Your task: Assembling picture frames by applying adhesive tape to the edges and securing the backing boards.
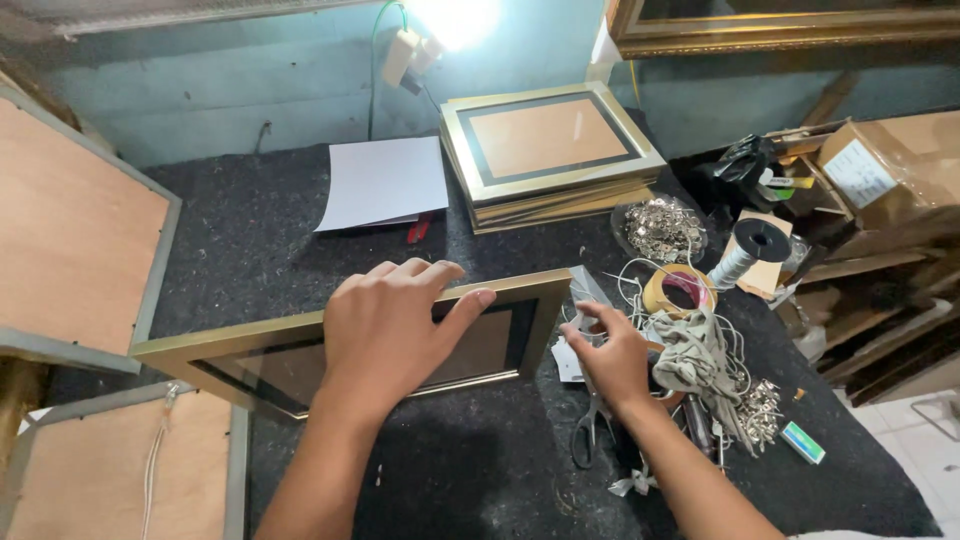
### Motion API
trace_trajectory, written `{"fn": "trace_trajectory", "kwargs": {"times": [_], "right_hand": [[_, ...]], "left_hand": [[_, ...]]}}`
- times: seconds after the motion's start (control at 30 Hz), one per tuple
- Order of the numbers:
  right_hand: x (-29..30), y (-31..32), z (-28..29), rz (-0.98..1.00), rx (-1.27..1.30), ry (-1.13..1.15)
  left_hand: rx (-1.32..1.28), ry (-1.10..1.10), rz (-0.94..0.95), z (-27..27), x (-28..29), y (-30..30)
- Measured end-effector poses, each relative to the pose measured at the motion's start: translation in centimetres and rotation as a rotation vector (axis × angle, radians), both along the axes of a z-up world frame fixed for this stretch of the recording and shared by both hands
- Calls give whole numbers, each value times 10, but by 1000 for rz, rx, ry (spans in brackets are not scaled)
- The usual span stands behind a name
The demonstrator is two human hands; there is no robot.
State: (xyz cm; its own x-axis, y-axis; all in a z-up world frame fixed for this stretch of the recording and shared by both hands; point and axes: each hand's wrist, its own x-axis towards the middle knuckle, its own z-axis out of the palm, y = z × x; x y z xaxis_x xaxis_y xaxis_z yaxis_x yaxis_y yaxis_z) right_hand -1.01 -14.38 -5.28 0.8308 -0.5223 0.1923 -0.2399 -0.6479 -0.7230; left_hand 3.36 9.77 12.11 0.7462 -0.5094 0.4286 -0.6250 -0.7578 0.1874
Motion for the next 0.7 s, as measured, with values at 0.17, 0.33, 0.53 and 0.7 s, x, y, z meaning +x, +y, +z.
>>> {"fn": "trace_trajectory", "kwargs": {"times": [0.17, 0.33, 0.53, 0.7], "right_hand": [[-2, -3, 10, -173, 562, -126], [-10, 12, 44, -207, 1069, -344], [-15, 24, 89, -104, 1136, -560], [-16, 32, 96, 115, 1086, -709]], "left_hand": [[23, 49, -7, 6, 1, -3], [62, 46, -110, 7, 8, -20], [3, 75, -246, -8, 17, -53], [87, 186, -269, 11, 8, -46]]}}
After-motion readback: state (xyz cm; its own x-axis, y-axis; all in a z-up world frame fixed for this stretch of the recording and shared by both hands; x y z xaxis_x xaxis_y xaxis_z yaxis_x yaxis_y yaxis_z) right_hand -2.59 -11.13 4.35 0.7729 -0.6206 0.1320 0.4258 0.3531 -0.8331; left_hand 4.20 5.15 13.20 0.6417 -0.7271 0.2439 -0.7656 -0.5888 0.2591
